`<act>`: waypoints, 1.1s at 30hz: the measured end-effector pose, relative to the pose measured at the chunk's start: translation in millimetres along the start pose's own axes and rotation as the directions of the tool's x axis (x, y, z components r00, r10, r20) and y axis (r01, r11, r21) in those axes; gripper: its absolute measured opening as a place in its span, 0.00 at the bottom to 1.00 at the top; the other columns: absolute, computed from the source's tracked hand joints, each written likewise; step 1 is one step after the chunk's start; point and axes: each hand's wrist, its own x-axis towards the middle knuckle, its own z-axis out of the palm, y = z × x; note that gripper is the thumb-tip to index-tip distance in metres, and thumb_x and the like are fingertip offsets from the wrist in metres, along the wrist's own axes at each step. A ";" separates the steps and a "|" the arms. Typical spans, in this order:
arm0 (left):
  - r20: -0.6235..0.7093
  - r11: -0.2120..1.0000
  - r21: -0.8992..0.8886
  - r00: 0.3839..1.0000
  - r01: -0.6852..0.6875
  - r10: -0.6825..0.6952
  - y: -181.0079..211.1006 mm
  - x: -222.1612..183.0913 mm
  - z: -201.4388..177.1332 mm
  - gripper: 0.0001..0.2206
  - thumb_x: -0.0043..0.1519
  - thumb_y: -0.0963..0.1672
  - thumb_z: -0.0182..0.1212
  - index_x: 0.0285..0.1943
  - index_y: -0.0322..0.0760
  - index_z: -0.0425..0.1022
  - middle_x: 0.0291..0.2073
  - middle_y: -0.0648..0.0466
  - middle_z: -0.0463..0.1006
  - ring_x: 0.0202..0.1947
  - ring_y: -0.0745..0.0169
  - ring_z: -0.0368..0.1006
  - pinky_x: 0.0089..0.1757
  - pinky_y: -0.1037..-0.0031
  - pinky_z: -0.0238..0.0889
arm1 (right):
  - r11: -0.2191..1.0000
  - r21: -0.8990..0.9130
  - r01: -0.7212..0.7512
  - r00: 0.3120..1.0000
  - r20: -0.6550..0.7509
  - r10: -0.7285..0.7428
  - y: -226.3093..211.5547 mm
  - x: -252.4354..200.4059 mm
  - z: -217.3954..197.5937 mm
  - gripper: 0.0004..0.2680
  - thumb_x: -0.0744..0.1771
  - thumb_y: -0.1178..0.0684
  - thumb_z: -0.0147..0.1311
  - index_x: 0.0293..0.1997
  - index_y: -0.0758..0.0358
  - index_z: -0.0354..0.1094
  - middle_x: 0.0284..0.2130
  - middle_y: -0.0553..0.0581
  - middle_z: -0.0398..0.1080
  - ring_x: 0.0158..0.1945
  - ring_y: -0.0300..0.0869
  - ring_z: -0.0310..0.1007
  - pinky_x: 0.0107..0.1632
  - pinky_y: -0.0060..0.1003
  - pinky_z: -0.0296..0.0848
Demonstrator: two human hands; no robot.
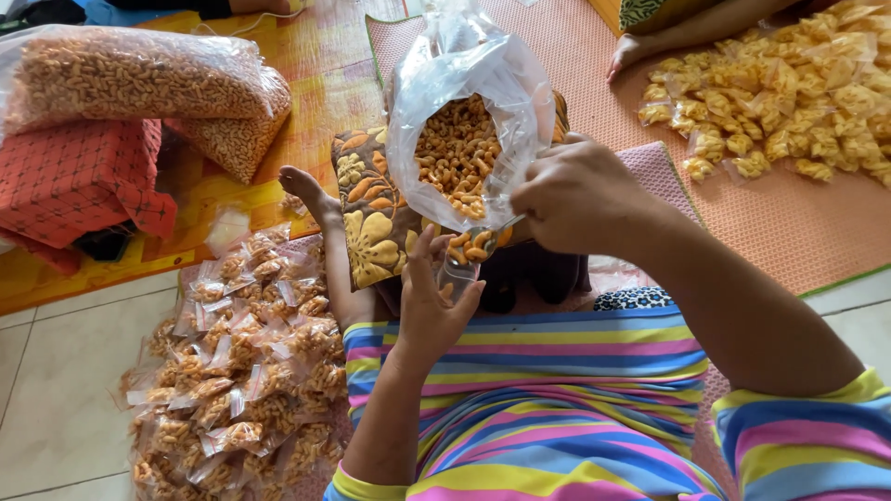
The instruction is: Portioning peanuts from a large bulk bag into small individual plastic bags using a spoon.
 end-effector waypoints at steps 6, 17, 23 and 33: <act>0.011 0.999 0.001 0.999 -0.035 0.035 11.0 0.3 11.8 0.43 0.53 0.42 0.74 0.78 0.35 0.52 0.60 0.47 0.74 0.58 0.51 0.68 0.53 0.66 0.72 | 0.936 -0.277 0.216 0.906 -0.300 -0.298 -60.8 -1.4 -13.2 0.03 0.55 0.51 0.53 0.17 0.47 0.71 0.17 0.53 0.68 0.27 0.47 0.68 0.43 0.48 0.64; -0.109 0.999 -0.046 0.994 0.007 -0.012 -6.5 -4.6 8.7 0.43 0.52 0.39 0.74 0.77 0.31 0.52 0.56 0.42 0.74 0.54 0.46 0.74 0.52 0.60 0.70 | 0.894 -0.446 -0.043 0.839 -0.502 -0.210 -6.6 44.5 38.2 0.01 0.57 0.58 0.59 0.21 0.59 0.73 0.18 0.60 0.66 0.28 0.51 0.68 0.42 0.50 0.64; -0.126 0.998 -0.059 0.992 -0.002 -0.005 -13.7 -4.3 8.2 0.43 0.50 0.39 0.75 0.76 0.30 0.53 0.56 0.42 0.75 0.55 0.44 0.74 0.53 0.61 0.69 | 0.908 -0.411 -0.082 0.895 -0.432 -0.114 -1.8 66.9 106.5 0.02 0.59 0.58 0.56 0.23 0.60 0.73 0.18 0.59 0.63 0.24 0.50 0.65 0.31 0.51 0.65; -0.122 0.999 -0.020 0.992 0.035 -0.037 -12.1 -0.9 8.6 0.44 0.50 0.40 0.76 0.76 0.29 0.53 0.57 0.43 0.75 0.56 0.45 0.73 0.55 0.59 0.67 | 0.960 -0.103 -0.260 0.924 -0.314 0.217 21.1 59.3 147.9 0.05 0.61 0.45 0.53 0.30 0.44 0.76 0.22 0.53 0.68 0.24 0.51 0.68 0.33 0.55 0.62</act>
